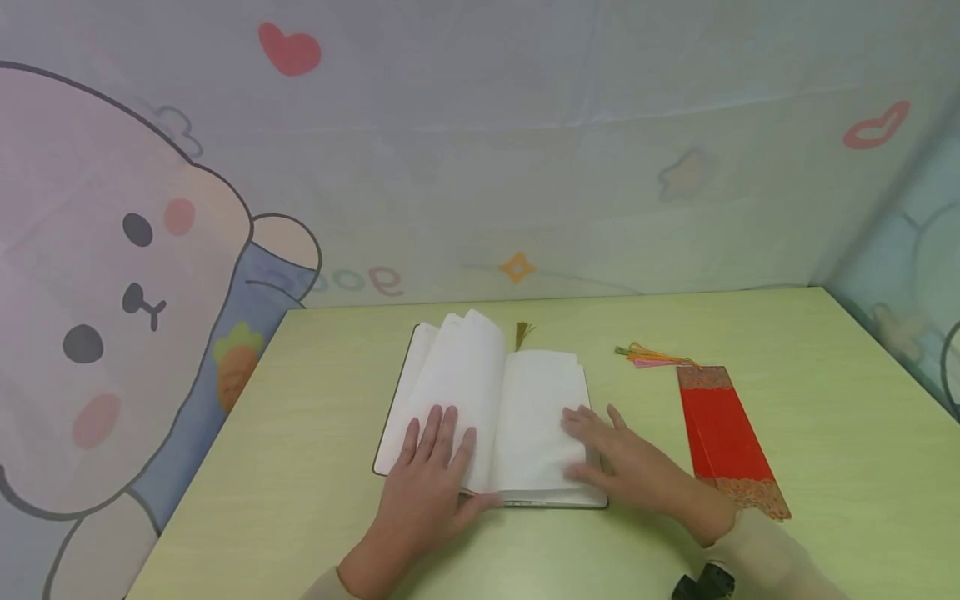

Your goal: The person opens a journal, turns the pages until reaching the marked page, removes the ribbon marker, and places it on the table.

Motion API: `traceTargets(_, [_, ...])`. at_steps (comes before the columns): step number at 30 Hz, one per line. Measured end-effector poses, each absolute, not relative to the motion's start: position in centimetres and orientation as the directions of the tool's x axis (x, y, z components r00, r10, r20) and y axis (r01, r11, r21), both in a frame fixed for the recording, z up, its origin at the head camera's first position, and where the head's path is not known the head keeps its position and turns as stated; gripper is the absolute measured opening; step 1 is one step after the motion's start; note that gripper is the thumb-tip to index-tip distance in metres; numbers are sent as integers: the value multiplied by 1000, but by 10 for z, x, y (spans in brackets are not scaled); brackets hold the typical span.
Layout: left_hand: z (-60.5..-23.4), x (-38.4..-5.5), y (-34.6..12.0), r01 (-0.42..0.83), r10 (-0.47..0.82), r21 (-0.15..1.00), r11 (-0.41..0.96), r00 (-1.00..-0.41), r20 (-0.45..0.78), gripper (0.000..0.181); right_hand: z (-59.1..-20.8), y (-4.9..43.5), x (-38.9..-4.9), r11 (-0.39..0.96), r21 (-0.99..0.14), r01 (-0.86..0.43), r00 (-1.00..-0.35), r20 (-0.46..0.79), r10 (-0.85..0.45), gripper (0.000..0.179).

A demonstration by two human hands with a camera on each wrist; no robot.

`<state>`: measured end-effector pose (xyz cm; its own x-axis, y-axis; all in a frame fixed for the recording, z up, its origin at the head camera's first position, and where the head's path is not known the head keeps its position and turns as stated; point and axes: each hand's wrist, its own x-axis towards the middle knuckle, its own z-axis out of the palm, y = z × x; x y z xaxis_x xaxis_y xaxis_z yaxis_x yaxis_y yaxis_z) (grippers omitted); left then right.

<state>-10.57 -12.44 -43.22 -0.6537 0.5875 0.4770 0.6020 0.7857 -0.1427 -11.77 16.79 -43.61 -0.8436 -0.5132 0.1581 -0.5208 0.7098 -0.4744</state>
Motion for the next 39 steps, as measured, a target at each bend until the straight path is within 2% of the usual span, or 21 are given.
traceTargets(16, [-434,-107,-122,610,592,-160,776,-616,520,76,-438,168,-114,697,-479,-533,-835,164,-526,71])
traceTargets(21, [-434,-107,-123,618,596,-160,770,-606,527,75,-438,171,-113,693,-511,-508,-849,159,-504,67])
traceTargets(32, [-433,-106,-127,614,599,-158,773,-624,503,73,-435,175,-114,696,-561,-449,-875,119,-469,71])
traceTargets(39, [-435,-107,-128,625,592,-151,766,-593,545,74,-437,176,-114,697,-591,-406,-890,83,-449,73])
